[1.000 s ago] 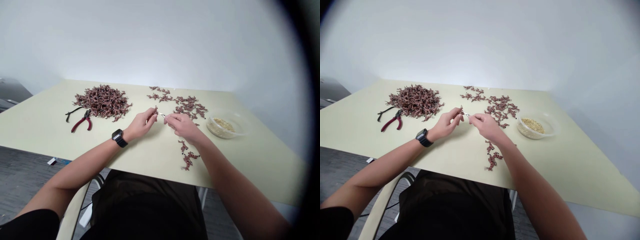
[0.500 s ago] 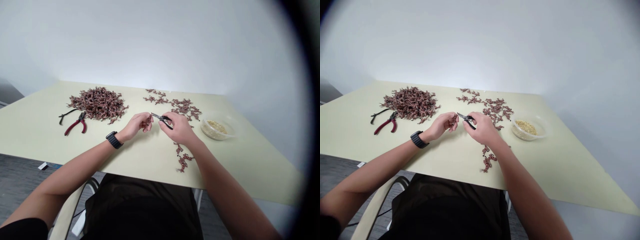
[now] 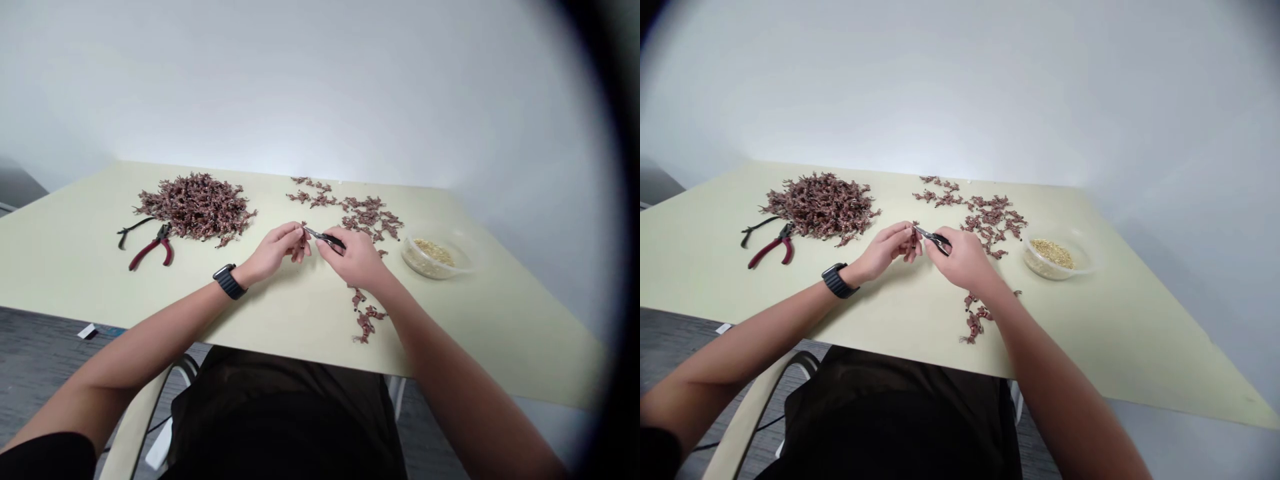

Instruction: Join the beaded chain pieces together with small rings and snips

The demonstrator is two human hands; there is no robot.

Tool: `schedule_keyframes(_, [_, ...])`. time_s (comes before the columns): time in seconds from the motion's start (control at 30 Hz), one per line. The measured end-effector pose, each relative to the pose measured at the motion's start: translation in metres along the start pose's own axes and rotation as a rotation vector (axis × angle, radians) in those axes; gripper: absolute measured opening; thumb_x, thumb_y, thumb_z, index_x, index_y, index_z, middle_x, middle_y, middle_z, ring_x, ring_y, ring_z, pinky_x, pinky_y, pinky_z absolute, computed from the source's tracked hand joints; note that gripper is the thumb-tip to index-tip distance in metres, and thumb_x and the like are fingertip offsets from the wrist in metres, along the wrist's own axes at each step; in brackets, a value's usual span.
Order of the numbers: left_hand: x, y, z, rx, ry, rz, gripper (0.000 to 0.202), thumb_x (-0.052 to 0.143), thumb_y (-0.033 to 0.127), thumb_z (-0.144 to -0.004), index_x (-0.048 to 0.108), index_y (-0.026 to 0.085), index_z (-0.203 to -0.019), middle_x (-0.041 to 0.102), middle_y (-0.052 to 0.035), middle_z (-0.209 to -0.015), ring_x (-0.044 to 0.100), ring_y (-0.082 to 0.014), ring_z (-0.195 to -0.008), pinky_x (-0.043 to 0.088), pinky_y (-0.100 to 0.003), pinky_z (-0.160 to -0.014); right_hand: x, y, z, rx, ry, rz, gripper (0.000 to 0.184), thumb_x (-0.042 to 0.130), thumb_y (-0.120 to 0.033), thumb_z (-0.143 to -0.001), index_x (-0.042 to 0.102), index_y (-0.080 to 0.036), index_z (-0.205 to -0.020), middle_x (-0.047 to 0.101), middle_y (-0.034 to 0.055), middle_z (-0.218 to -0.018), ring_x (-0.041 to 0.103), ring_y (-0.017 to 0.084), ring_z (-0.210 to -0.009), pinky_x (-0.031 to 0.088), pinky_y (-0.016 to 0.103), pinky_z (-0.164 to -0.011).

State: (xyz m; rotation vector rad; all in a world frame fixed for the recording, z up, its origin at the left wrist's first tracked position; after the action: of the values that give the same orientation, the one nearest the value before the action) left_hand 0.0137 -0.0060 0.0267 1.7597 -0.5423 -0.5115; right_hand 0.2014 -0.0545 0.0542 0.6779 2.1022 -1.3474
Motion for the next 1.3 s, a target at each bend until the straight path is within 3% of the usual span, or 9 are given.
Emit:
schedule_keyframes(0.2, [0.000,0.007,0.006,0.291,0.213,-0.710,0.029,0.047,0.044,-0.108,0.060,0.019,-0.111,0.069,-0.0057,-0.092,0.060,-0.0142,-0.075,0.042,-0.028,-0.071,0.014,-0.001,0.004,0.408,-0.170,-0.610,0.039,0.059,-0.060,-0.093,0.063,-0.022,-0.086,0.036,-0.0034,-0.069,0.023,0.012,-0.056,0.018,0.028,-0.048])
schedule_keyframes(0.3, [-0.001,0.009,0.006,0.344,0.232,-0.821,0.028,0.048,0.042,-0.108,0.061,0.018,-0.116,0.069,-0.0081,-0.097,0.059,-0.0156,-0.080,0.042,-0.029,-0.075,0.013,0.001,0.003,0.423,-0.172,-0.653,0.040,0.060,-0.061,-0.092,0.063,-0.022,-0.086,0.037,-0.0027,-0.072,0.023,0.011,-0.057,0.018,0.027,-0.048])
schedule_keyframes(0.37, [-0.003,0.008,0.004,0.289,0.235,-0.697,0.030,0.047,0.043,-0.108,0.063,0.017,-0.113,0.070,-0.0082,-0.096,0.060,-0.0154,-0.079,0.044,-0.029,-0.075,0.010,0.003,0.001,0.346,-0.102,-0.550,0.041,0.058,-0.061,-0.094,0.064,-0.022,-0.085,0.041,-0.0018,-0.071,0.028,0.012,-0.058,0.023,0.028,-0.049])
schedule_keyframes(0.5, [-0.004,0.001,-0.002,0.066,0.132,-0.137,0.036,0.043,0.047,-0.108,0.061,0.016,-0.102,0.069,-0.0066,-0.084,0.060,-0.0141,-0.069,0.048,-0.027,-0.068,0.002,0.008,-0.002,0.098,0.086,-0.182,0.033,0.058,-0.053,-0.097,0.067,-0.021,-0.092,0.057,0.0019,-0.076,0.048,0.017,-0.068,0.037,0.032,-0.063])
schedule_keyframes(0.6, [-0.005,-0.003,-0.004,-0.076,0.035,0.200,0.036,0.043,0.045,-0.107,0.061,0.015,-0.097,0.067,-0.0060,-0.075,0.059,-0.0133,-0.061,0.048,-0.026,-0.064,0.000,0.008,-0.003,-0.044,0.107,0.011,0.026,0.059,-0.047,-0.097,0.067,-0.022,-0.098,0.063,0.0035,-0.082,0.053,0.019,-0.073,0.040,0.033,-0.069])
schedule_keyframes(0.7, [-0.008,-0.006,-0.005,-0.196,-0.007,0.402,0.035,0.045,0.042,-0.105,0.061,0.014,-0.092,0.067,-0.0063,-0.069,0.057,-0.0122,-0.056,0.046,-0.023,-0.057,0.000,0.009,-0.003,-0.138,0.088,0.110,0.025,0.060,-0.044,-0.096,0.068,-0.021,-0.103,0.063,0.0045,-0.084,0.056,0.020,-0.075,0.040,0.034,-0.071])
schedule_keyframes(0.93, [-0.008,-0.006,-0.003,-0.293,-0.039,0.455,0.035,0.050,0.042,-0.101,0.061,0.014,-0.084,0.066,-0.0068,-0.062,0.056,-0.0123,-0.050,0.042,-0.021,-0.048,-0.001,0.011,-0.002,-0.177,0.050,0.143,0.027,0.061,-0.043,-0.096,0.068,-0.021,-0.109,0.063,0.0047,-0.084,0.057,0.021,-0.076,0.042,0.034,-0.073])
schedule_keyframes(1.3, [-0.007,-0.003,-0.002,-0.362,-0.033,0.445,0.035,0.052,0.042,-0.098,0.060,0.014,-0.080,0.064,-0.0058,-0.058,0.054,-0.0124,-0.045,0.037,-0.022,-0.044,-0.008,0.010,-0.003,-0.197,-0.007,0.134,0.022,0.061,-0.040,-0.097,0.072,-0.021,-0.100,0.063,0.0029,-0.080,0.057,0.019,-0.074,0.039,0.033,-0.070])
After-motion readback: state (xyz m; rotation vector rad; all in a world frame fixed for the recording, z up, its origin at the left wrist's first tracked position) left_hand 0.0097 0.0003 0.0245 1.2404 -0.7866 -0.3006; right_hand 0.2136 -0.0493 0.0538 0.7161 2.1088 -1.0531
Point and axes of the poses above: each hand's wrist, its own z-axis away from the middle knuckle, its own x-axis out of the palm, y = z × x, the point moved 3 cm from there along -z, towards the middle knuckle
